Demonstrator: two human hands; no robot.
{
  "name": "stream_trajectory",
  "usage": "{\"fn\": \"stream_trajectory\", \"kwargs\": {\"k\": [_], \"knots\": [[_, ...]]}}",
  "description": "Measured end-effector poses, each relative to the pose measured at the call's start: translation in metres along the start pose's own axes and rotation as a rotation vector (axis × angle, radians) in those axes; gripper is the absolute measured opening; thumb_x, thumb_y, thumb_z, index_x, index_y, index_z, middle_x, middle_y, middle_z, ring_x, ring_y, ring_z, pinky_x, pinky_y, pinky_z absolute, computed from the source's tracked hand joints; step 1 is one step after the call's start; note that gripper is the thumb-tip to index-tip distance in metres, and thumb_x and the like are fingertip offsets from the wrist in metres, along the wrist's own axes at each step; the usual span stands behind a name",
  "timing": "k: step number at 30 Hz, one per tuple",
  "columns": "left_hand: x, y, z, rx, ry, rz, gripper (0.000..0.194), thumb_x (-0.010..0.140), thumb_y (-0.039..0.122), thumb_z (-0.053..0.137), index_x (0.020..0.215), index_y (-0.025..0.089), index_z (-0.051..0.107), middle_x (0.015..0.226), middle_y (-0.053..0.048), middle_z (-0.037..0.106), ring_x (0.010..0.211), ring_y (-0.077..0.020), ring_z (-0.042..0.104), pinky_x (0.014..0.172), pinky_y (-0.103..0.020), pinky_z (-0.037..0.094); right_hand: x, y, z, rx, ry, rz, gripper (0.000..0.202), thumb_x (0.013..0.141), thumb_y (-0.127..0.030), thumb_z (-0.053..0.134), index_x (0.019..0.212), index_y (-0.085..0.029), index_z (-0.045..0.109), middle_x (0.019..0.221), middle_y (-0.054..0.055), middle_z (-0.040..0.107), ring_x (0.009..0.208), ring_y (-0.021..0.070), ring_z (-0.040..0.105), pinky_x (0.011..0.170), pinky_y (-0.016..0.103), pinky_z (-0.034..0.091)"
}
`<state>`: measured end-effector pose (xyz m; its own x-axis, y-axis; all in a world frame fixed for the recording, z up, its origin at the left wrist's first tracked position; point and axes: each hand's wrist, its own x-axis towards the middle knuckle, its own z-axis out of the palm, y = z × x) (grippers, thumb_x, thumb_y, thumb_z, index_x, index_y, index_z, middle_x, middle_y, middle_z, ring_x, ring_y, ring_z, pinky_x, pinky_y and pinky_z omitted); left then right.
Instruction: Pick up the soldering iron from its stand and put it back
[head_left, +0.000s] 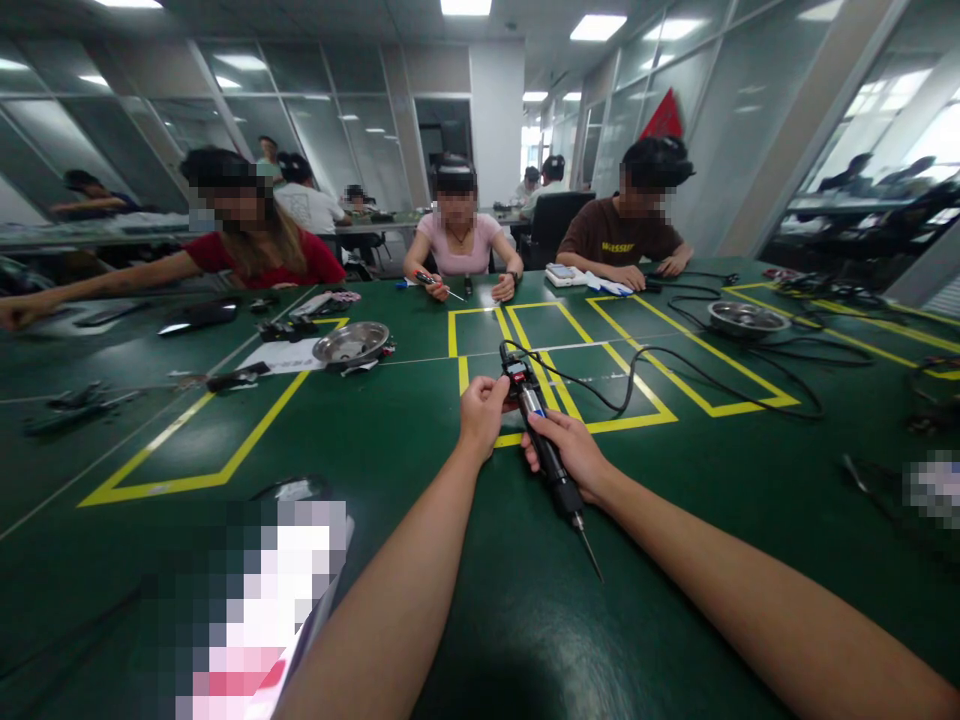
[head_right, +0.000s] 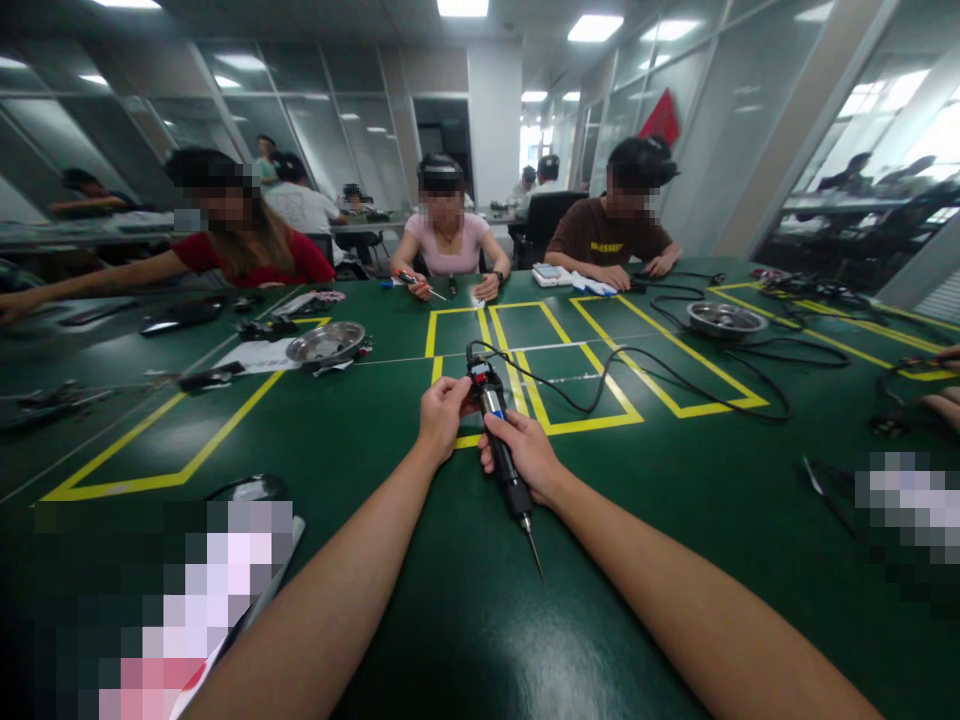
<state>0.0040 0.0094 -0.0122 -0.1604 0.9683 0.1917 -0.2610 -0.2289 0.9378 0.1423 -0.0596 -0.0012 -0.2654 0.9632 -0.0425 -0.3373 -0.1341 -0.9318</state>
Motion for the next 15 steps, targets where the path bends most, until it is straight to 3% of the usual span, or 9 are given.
{"fn": "stream_trajectory", "kwargs": {"k": [7, 15], "knots": [[0.0007, 0.0019, 0.0012, -0.073, 0.042, -0.064, 0.028, 0.072, 0.037, 0.07, 0.071, 0.016, 0.051, 0.064, -0.001, 0.061, 0.061, -0.015, 0.062, 0.061, -0.03, 0.054, 0.0017, 0.0005, -0.0008, 0.018, 0.003, -0.006, 0.027, 0.082, -0.039, 0.067, 0.088, -0.014, 0.057, 0.069, 0.003, 0.066, 0.049, 0.0109, 0.059, 0.044, 0.022, 0.05], [0.0042, 0.0005, 0.0006, -0.237, 0.015, -0.16, 0.026, 0.071, 0.031, 0.07, 0.073, 0.014, 0.051, 0.075, -0.007, 0.067, 0.066, -0.0171, 0.066, 0.064, -0.032, 0.055, 0.0023, 0.0017, -0.0046, 0.033, -0.012, -0.009, 0.027, 0.083, -0.038, 0.066, 0.092, -0.014, 0.059, 0.072, 0.005, 0.066, 0.05, 0.0113, 0.059, 0.045, 0.022, 0.051]]}}
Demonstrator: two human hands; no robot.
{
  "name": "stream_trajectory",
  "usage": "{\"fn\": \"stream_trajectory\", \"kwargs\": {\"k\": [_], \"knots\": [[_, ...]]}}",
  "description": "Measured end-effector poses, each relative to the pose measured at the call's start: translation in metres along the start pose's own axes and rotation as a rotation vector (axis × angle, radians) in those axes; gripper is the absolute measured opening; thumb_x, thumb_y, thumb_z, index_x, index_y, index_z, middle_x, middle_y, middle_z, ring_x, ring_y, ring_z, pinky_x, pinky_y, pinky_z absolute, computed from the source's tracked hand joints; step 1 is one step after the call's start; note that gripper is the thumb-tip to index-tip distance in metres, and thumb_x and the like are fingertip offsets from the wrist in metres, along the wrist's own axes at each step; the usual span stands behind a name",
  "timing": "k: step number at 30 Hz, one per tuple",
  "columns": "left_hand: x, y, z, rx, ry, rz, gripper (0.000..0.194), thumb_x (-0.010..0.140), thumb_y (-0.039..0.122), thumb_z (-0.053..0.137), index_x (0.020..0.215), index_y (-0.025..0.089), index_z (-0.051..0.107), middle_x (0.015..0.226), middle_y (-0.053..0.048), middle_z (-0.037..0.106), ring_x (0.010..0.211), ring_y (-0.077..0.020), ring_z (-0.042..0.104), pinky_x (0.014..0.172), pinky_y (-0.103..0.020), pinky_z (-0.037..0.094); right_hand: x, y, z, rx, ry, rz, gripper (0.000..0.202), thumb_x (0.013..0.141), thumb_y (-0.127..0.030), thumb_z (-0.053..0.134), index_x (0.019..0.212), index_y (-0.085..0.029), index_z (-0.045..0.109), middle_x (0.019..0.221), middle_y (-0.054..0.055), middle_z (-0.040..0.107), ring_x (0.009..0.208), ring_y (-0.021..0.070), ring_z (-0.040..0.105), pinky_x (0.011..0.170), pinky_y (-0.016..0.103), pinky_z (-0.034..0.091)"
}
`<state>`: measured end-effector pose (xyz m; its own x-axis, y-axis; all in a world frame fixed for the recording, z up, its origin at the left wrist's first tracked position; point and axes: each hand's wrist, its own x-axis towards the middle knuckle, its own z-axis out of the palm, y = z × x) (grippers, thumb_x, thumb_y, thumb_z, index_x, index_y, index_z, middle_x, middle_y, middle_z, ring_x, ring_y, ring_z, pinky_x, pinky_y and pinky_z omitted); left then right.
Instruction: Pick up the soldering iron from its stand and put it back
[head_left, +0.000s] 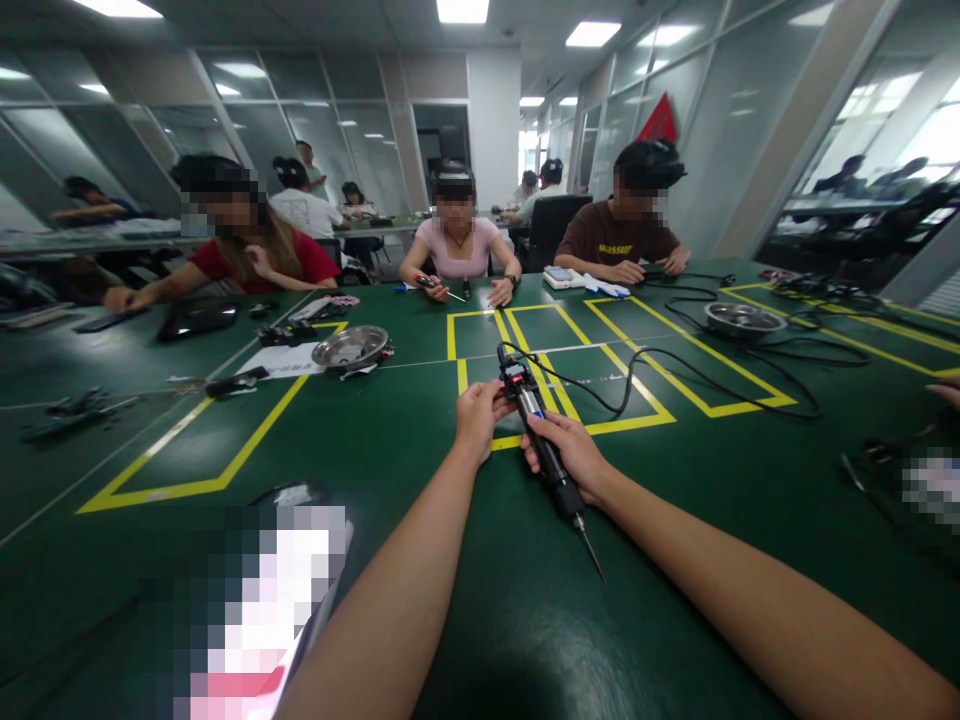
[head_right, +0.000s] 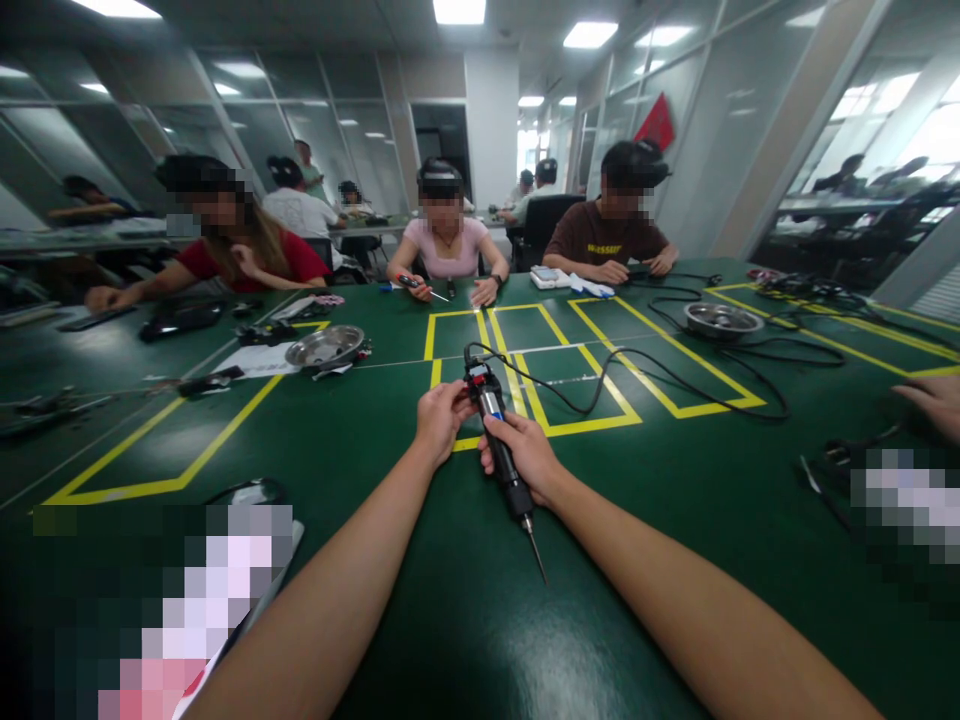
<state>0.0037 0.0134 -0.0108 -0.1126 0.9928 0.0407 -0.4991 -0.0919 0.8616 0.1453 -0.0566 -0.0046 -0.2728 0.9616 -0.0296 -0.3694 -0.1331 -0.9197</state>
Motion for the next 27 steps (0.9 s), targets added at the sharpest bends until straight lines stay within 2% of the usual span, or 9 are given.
{"fn": "stream_trajectory", "kwargs": {"k": [8, 16, 27], "knots": [[-0.0005, -0.0002, -0.0024, -0.061, -0.067, -0.025, 0.025, 0.074, 0.031, 0.07, 0.079, 0.014, 0.053, 0.084, -0.009, 0.069, 0.07, -0.0178, 0.068, 0.069, -0.034, 0.055, -0.0006, -0.0027, 0.0013, 0.015, 0.015, 0.005, 0.027, 0.083, -0.038, 0.066, 0.09, -0.014, 0.059, 0.071, 0.005, 0.066, 0.049, 0.0107, 0.058, 0.044, 0.021, 0.05], [-0.003, 0.0027, -0.0024, -0.083, -0.116, -0.037, 0.021, 0.074, 0.03, 0.067, 0.081, 0.014, 0.055, 0.085, -0.009, 0.069, 0.073, -0.02, 0.069, 0.072, -0.037, 0.055, -0.0002, -0.0019, 0.0011, 0.044, 0.013, -0.004, 0.027, 0.082, -0.039, 0.067, 0.089, -0.014, 0.058, 0.07, 0.004, 0.066, 0.048, 0.0108, 0.058, 0.042, 0.021, 0.049], [-0.004, 0.0032, -0.0012, -0.063, -0.121, -0.046, 0.025, 0.075, 0.033, 0.069, 0.084, 0.014, 0.054, 0.087, -0.01, 0.07, 0.074, -0.0201, 0.069, 0.07, -0.035, 0.056, -0.0019, -0.0037, 0.0019, 0.064, 0.012, 0.002, 0.027, 0.082, -0.038, 0.068, 0.09, -0.014, 0.058, 0.071, 0.005, 0.067, 0.049, 0.0109, 0.058, 0.043, 0.021, 0.05]]}}
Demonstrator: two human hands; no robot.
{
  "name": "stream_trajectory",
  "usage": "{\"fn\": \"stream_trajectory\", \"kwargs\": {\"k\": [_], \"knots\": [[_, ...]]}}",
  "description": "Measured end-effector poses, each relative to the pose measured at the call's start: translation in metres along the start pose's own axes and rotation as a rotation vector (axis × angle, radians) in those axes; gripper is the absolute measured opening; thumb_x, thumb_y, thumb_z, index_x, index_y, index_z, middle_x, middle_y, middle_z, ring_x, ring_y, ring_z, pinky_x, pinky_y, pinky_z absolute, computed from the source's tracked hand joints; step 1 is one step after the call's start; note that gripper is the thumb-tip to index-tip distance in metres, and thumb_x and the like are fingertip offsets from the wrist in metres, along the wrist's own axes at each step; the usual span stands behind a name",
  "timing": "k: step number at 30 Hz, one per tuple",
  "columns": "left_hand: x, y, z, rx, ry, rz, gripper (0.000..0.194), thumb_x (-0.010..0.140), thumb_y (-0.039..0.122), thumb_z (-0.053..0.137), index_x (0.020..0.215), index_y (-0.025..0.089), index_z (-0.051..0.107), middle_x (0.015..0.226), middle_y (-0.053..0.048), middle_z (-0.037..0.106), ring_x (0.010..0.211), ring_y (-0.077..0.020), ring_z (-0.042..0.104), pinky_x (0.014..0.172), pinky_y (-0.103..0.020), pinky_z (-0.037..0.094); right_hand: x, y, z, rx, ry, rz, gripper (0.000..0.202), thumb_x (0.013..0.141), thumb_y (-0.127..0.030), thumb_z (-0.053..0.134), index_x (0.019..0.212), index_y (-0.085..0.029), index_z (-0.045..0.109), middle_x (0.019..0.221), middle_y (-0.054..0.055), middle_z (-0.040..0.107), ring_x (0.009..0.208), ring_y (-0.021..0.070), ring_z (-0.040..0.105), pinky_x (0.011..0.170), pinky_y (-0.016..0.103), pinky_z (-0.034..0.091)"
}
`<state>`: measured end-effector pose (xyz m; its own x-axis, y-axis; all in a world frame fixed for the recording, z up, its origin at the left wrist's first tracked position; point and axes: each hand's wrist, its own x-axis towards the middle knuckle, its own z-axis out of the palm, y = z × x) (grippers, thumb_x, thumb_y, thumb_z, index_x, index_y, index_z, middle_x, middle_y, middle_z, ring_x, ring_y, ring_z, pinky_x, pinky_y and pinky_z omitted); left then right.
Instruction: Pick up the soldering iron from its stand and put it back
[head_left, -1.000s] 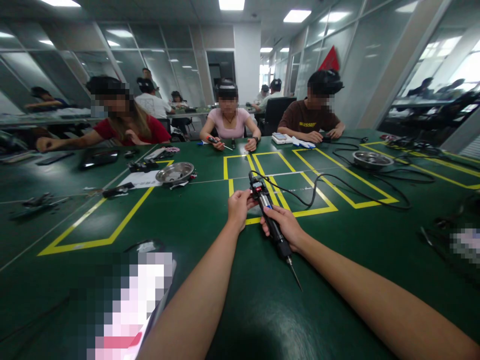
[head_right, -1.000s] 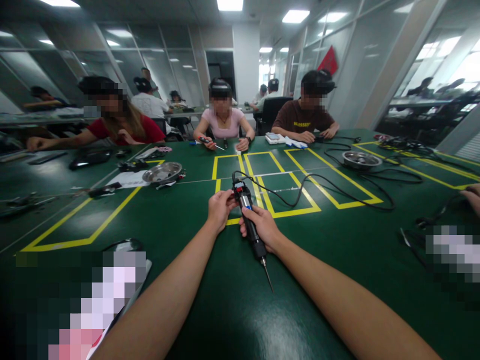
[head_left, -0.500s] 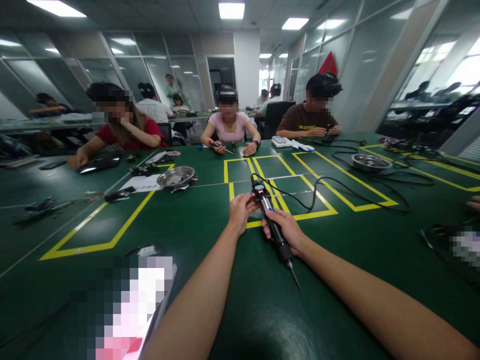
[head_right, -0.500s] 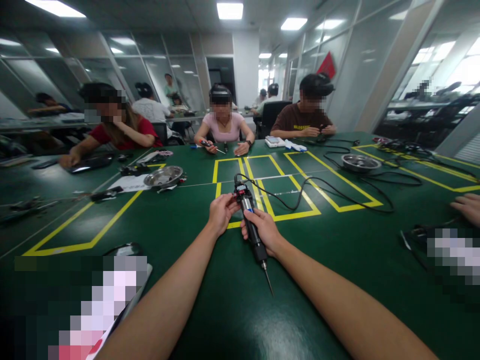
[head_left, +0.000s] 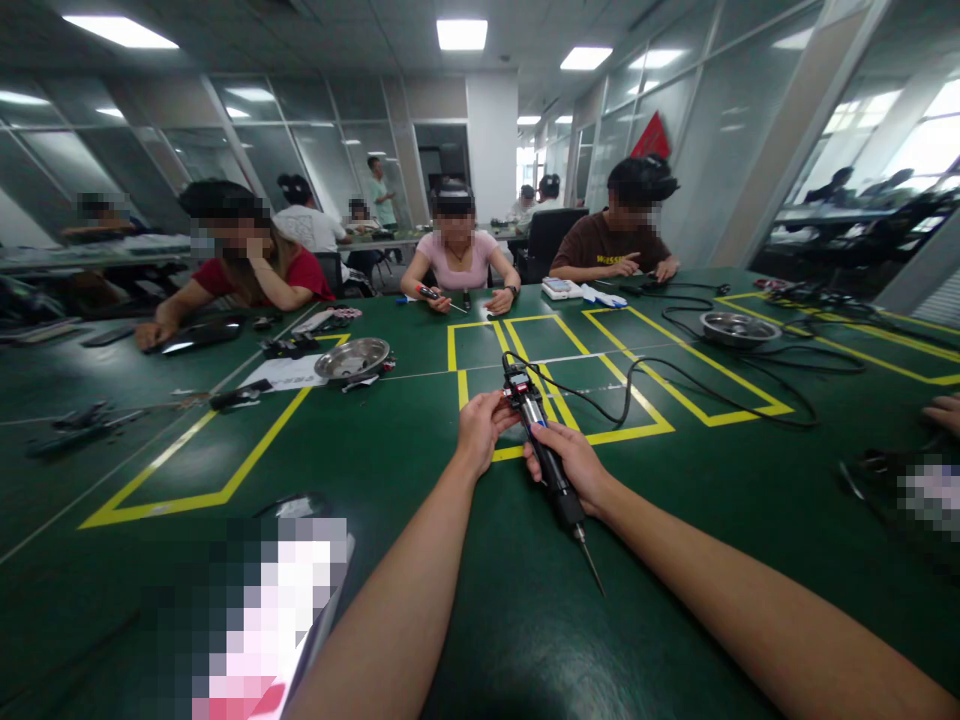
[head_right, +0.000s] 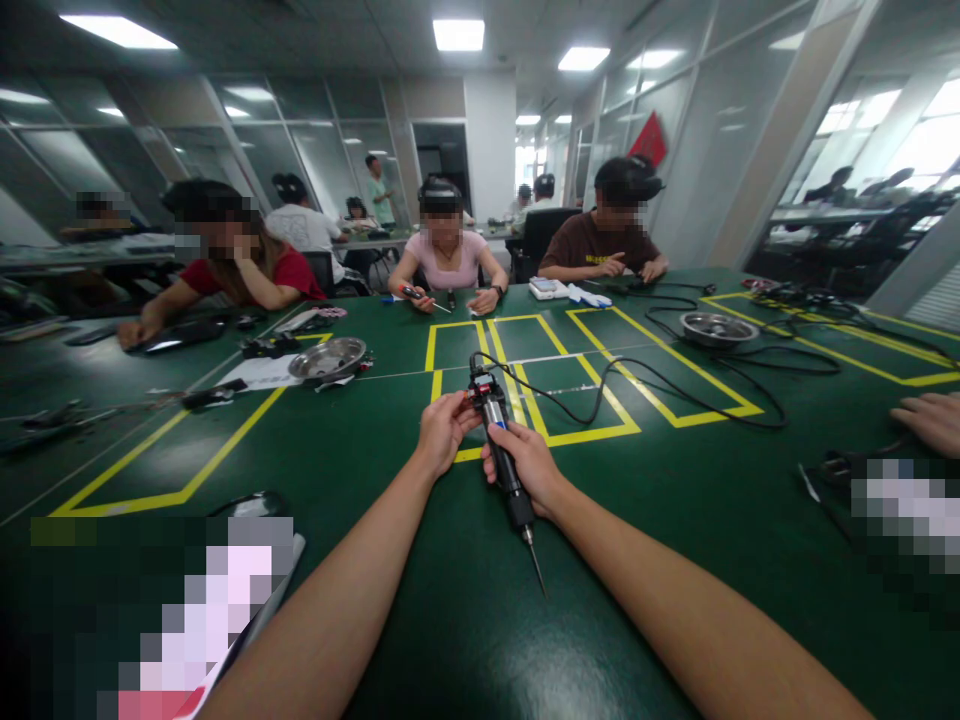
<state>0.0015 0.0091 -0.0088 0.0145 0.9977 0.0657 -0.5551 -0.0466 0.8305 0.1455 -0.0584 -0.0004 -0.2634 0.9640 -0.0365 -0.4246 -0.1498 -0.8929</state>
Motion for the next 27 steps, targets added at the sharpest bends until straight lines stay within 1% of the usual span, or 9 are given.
{"fn": "stream_trajectory", "kwargs": {"k": [4, 9, 12, 15, 20, 27], "knots": [[0.0, -0.001, 0.0, 0.049, -0.014, -0.006, 0.027, 0.074, 0.034, 0.07, 0.081, 0.014, 0.054, 0.084, -0.009, 0.07, 0.073, -0.0192, 0.069, 0.069, -0.034, 0.056, 0.001, 0.001, 0.0, 0.002, -0.005, -0.008, 0.027, 0.082, -0.039, 0.067, 0.09, -0.014, 0.059, 0.071, 0.005, 0.067, 0.05, 0.0112, 0.059, 0.045, 0.022, 0.051], [0.002, 0.004, -0.005, 0.028, -0.035, -0.04, 0.025, 0.072, 0.028, 0.072, 0.077, 0.014, 0.053, 0.082, -0.01, 0.07, 0.075, -0.0198, 0.069, 0.075, -0.038, 0.056, 0.0, 0.0, 0.0, -0.001, 0.003, 0.0, 0.028, 0.081, -0.039, 0.068, 0.089, -0.014, 0.059, 0.071, 0.005, 0.067, 0.049, 0.0111, 0.058, 0.044, 0.022, 0.05], [0.003, 0.009, -0.008, 0.018, -0.082, -0.091, 0.024, 0.072, 0.026, 0.072, 0.074, 0.014, 0.052, 0.082, -0.011, 0.07, 0.076, -0.0206, 0.069, 0.077, -0.039, 0.055, -0.001, -0.002, 0.0, -0.015, -0.007, 0.002, 0.029, 0.081, -0.04, 0.068, 0.087, -0.014, 0.059, 0.068, 0.004, 0.066, 0.047, 0.0106, 0.057, 0.043, 0.021, 0.049], [0.001, 0.011, -0.008, 0.022, -0.113, -0.107, 0.025, 0.072, 0.026, 0.072, 0.072, 0.014, 0.051, 0.081, -0.011, 0.07, 0.076, -0.0211, 0.069, 0.076, -0.038, 0.055, -0.001, -0.002, 0.0, -0.028, -0.014, 0.001, 0.029, 0.081, -0.04, 0.068, 0.087, -0.014, 0.058, 0.069, 0.004, 0.066, 0.047, 0.0108, 0.058, 0.043, 0.022, 0.049], [-0.002, 0.01, -0.005, 0.03, -0.089, -0.106, 0.026, 0.072, 0.028, 0.074, 0.075, 0.014, 0.052, 0.083, -0.011, 0.07, 0.078, -0.021, 0.069, 0.076, -0.038, 0.055, 0.0, 0.001, -0.001, -0.022, -0.017, -0.002, 0.029, 0.082, -0.04, 0.067, 0.091, -0.014, 0.059, 0.071, 0.005, 0.067, 0.049, 0.011, 0.058, 0.044, 0.022, 0.05], [0.001, 0.008, -0.008, -0.057, -0.123, -0.105, 0.024, 0.076, 0.031, 0.071, 0.084, 0.014, 0.055, 0.09, -0.012, 0.071, 0.082, -0.0222, 0.07, 0.081, -0.041, 0.054, -0.002, -0.003, 0.0, -0.009, 0.002, 0.01, 0.028, 0.081, -0.039, 0.068, 0.091, -0.014, 0.058, 0.07, 0.004, 0.066, 0.049, 0.0109, 0.058, 0.043, 0.021, 0.05]]}}
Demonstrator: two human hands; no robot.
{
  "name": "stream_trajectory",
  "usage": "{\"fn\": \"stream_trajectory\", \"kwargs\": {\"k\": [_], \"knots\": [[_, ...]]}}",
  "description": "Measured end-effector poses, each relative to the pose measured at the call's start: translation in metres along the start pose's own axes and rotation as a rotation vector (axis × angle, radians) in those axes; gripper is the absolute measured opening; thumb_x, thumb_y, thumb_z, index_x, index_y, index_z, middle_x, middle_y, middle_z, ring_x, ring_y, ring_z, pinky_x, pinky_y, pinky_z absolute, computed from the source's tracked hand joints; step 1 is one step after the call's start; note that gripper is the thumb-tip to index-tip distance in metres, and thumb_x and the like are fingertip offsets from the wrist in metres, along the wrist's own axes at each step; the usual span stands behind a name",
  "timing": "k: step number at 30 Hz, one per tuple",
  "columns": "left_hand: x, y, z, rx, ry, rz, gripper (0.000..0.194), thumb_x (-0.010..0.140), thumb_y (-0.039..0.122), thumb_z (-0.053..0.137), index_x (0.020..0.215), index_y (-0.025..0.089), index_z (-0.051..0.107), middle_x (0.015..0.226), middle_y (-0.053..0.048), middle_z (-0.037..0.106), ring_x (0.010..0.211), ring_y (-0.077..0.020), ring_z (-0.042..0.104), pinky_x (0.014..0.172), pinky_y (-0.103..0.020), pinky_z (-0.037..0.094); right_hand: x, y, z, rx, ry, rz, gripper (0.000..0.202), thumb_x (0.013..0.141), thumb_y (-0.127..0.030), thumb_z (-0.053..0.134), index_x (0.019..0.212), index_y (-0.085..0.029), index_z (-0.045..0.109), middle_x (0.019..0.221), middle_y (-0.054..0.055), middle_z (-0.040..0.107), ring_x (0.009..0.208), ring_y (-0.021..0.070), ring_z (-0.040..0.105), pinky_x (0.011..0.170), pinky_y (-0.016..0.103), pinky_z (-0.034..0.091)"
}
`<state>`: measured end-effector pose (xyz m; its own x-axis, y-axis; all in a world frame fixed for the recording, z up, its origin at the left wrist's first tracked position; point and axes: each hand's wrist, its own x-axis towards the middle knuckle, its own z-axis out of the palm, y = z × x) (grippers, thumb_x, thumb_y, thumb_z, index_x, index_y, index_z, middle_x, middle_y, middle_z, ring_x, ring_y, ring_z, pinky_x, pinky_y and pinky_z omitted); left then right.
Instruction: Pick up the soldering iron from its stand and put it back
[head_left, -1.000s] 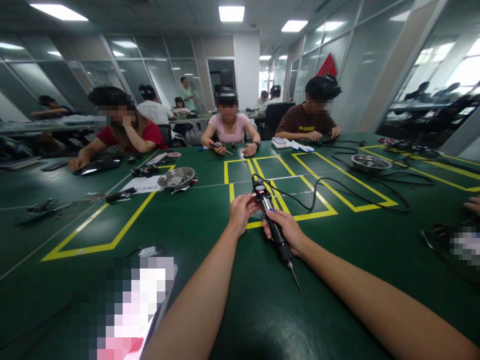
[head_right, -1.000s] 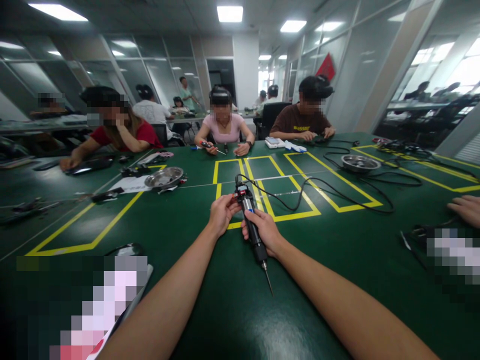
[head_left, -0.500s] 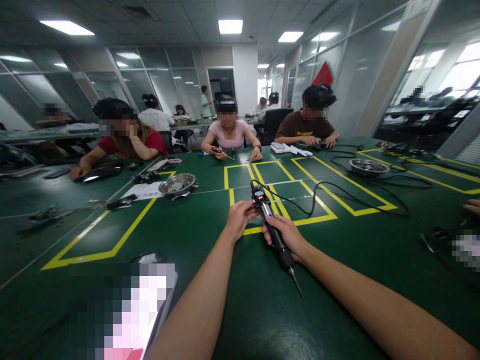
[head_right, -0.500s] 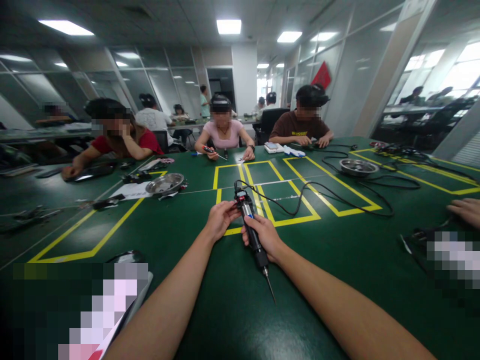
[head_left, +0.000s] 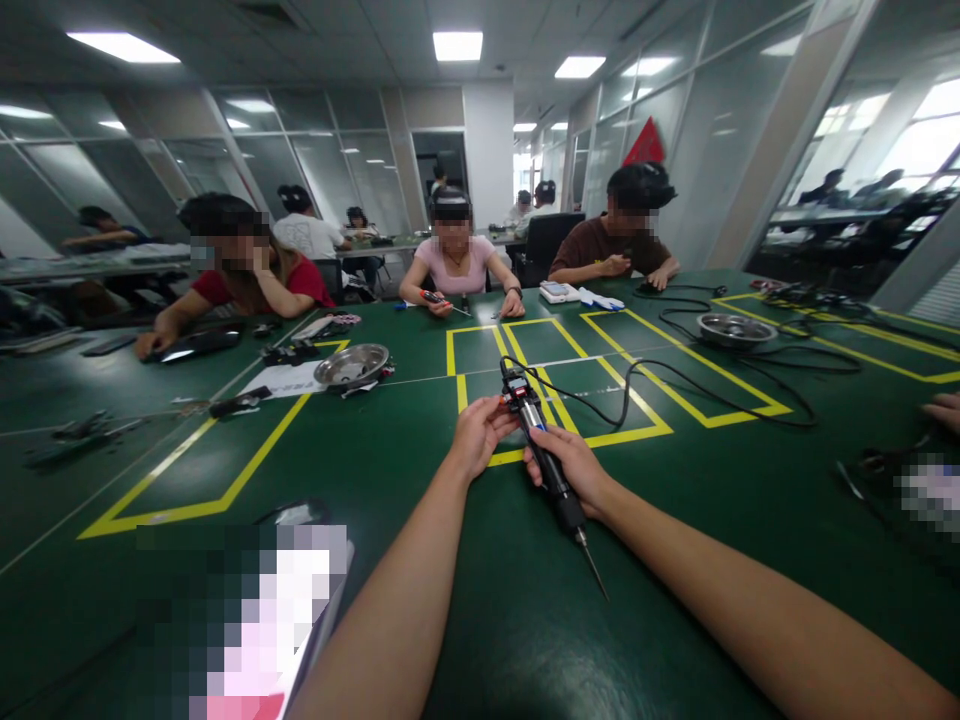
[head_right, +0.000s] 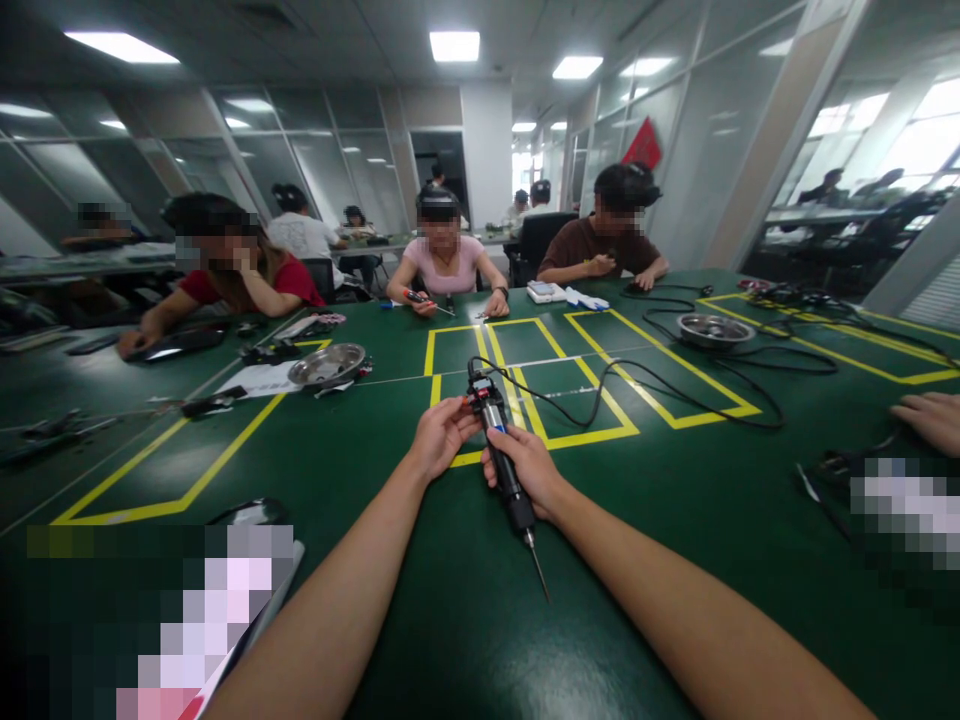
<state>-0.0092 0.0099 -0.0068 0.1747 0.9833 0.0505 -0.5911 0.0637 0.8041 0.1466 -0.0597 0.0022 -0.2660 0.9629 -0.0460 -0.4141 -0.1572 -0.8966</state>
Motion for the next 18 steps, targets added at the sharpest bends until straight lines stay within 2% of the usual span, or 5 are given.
{"fn": "stream_trajectory", "kwargs": {"k": [7, 18], "knots": [[-0.0005, 0.0007, -0.0011, -0.031, -0.013, -0.042, 0.024, 0.076, 0.028, 0.073, 0.086, 0.014, 0.056, 0.093, -0.012, 0.071, 0.085, -0.0206, 0.069, 0.086, -0.039, 0.052, 0.0005, 0.0013, -0.0029, 0.013, -0.023, 0.013, 0.03, 0.081, -0.041, 0.068, 0.092, -0.015, 0.057, 0.071, 0.004, 0.067, 0.048, 0.0109, 0.058, 0.042, 0.021, 0.048], [0.0, -0.0008, -0.0019, -0.045, -0.013, -0.045, 0.023, 0.076, 0.027, 0.073, 0.084, 0.014, 0.056, 0.09, -0.01, 0.07, 0.083, -0.0186, 0.068, 0.083, -0.035, 0.053, -0.0014, 0.0002, -0.0017, -0.022, -0.039, 0.004, 0.031, 0.081, -0.043, 0.067, 0.087, -0.014, 0.057, 0.067, 0.003, 0.066, 0.045, 0.0107, 0.057, 0.04, 0.021, 0.045]]}}
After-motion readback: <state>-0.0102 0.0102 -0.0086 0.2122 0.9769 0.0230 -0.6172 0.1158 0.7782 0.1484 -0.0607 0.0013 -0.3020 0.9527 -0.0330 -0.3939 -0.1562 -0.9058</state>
